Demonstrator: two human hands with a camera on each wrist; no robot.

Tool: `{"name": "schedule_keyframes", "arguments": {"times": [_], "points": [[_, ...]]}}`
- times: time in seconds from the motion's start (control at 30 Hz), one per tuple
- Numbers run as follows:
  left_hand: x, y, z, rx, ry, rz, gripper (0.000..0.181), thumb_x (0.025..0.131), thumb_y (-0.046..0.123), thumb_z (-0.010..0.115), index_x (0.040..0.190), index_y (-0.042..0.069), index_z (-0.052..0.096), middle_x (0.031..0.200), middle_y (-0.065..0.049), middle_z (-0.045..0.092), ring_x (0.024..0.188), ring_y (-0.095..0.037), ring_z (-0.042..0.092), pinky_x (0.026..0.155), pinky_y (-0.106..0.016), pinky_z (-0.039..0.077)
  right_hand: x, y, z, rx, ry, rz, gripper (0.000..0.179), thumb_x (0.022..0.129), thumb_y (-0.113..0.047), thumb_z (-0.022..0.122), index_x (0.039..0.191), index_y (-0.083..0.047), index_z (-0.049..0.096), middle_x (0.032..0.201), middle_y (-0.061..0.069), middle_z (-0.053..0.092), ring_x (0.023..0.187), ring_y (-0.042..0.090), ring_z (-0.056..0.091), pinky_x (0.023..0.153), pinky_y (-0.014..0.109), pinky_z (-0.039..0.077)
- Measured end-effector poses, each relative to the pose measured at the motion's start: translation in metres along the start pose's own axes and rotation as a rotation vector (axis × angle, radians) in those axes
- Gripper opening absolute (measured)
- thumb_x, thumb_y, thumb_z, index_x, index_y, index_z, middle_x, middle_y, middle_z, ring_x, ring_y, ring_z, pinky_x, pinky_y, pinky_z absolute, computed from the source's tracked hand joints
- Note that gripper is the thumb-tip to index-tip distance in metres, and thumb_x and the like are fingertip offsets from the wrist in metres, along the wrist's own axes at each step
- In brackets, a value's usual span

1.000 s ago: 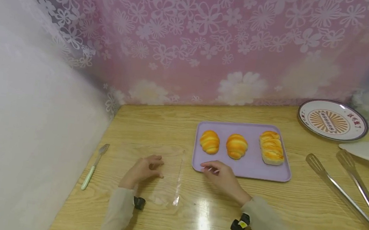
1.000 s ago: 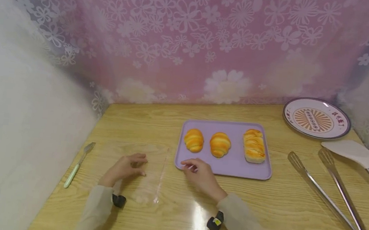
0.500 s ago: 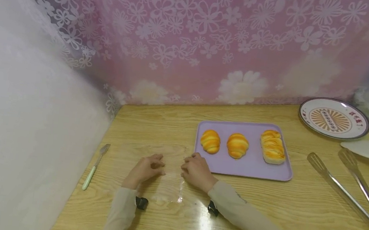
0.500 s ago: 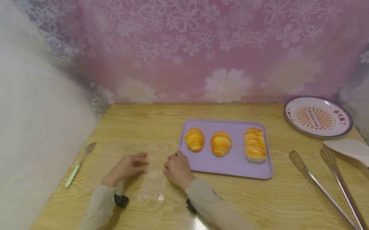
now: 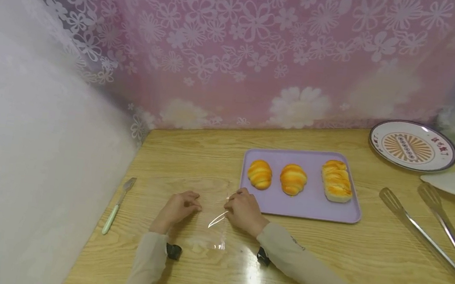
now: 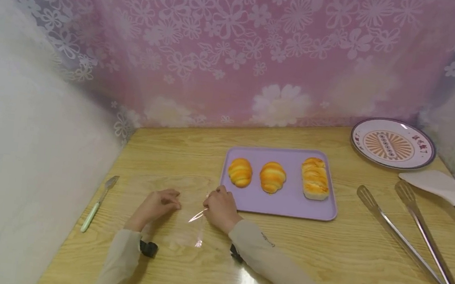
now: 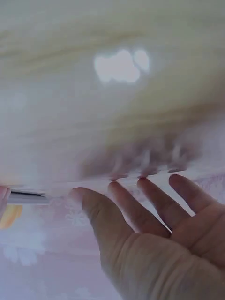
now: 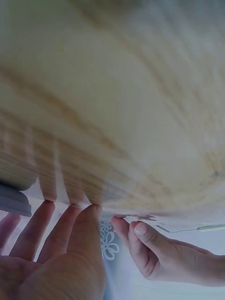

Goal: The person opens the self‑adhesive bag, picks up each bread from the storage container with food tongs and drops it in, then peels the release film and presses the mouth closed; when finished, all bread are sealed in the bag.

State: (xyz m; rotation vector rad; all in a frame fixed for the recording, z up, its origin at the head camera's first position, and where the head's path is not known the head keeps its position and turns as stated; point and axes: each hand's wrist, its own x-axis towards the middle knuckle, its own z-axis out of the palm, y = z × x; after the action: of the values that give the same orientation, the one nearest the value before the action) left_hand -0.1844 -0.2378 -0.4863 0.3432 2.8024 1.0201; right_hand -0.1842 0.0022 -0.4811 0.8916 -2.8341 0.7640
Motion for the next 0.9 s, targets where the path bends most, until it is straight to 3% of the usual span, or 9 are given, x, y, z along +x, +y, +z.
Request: {"name": "schedule_keyframes", "arguments": {"times": [0.2,0.37,0.47,0.6,0.77,0.83,0.9], "points": [[-0.002,0.000,-0.003,0.025,-0.030,-0.030,0.033,0.081,0.016,0.077,0.110,0.002,0.072,0.141,-0.015,0.055,0.136,-0.038,0.046,0.113,-0.052,0.037,0.001,0.001,0.001,0.002,-0.007,0.004,0.016,0.080,-0.017,0.079,0.094,-0.011,0.078,0.103,0.009,0.073,0.109,0.035,0.055,0.081,0.049,0.049],[-0.002,-0.003,-0.002,0.007,-0.010,-0.031,0.011,0.085,0.013,0.073,0.092,0.007,0.077,0.138,-0.016,0.057,0.130,-0.037,0.052,0.106,-0.049,0.046,0.001,0.001,0.002,0.020,-0.019,0.007,0.014,0.081,-0.017,0.079,0.094,-0.011,0.079,0.104,0.008,0.072,0.111,0.035,0.054,0.081,0.051,0.050],[-0.003,-0.004,-0.002,-0.023,0.038,-0.018,0.006,0.086,0.013,0.072,0.087,0.010,0.077,0.134,-0.017,0.061,0.124,-0.037,0.057,0.103,-0.048,0.049,0.001,0.001,0.002,0.019,-0.022,0.003,0.014,0.082,-0.017,0.078,0.095,-0.011,0.079,0.104,0.009,0.073,0.112,0.036,0.055,0.083,0.052,0.050],[-0.006,-0.001,-0.006,-0.070,0.157,0.031,0.008,0.086,0.014,0.071,0.089,0.008,0.077,0.124,-0.017,0.067,0.117,-0.036,0.062,0.101,-0.048,0.050,0.001,0.003,0.003,0.011,0.007,-0.030,0.013,0.082,-0.015,0.077,0.094,-0.011,0.078,0.103,0.009,0.073,0.109,0.036,0.056,0.085,0.051,0.051],[-0.005,0.007,-0.014,-0.092,0.279,0.113,0.010,0.084,0.013,0.073,0.092,0.007,0.075,0.113,-0.016,0.072,0.113,-0.036,0.065,0.104,-0.051,0.047,0.006,0.009,0.005,0.026,0.131,-0.148,0.015,0.086,-0.016,0.073,0.099,-0.009,0.077,0.104,0.010,0.074,0.103,0.031,0.061,0.088,0.045,0.048],[-0.003,0.010,-0.015,-0.086,0.298,0.152,0.011,0.085,0.013,0.073,0.094,0.006,0.074,0.111,-0.015,0.073,0.111,-0.035,0.066,0.103,-0.051,0.048,0.009,0.010,0.004,0.015,0.170,-0.214,0.017,0.086,-0.015,0.072,0.101,-0.009,0.076,0.104,0.009,0.074,0.100,0.028,0.062,0.088,0.042,0.047],[0.000,0.012,-0.014,-0.074,0.304,0.193,0.014,0.086,0.012,0.071,0.097,0.004,0.073,0.109,-0.015,0.073,0.110,-0.035,0.066,0.101,-0.051,0.049,0.012,0.011,0.003,0.010,0.158,-0.264,0.018,0.087,-0.015,0.071,0.103,-0.008,0.075,0.105,0.009,0.073,0.100,0.027,0.062,0.088,0.040,0.046]]}}
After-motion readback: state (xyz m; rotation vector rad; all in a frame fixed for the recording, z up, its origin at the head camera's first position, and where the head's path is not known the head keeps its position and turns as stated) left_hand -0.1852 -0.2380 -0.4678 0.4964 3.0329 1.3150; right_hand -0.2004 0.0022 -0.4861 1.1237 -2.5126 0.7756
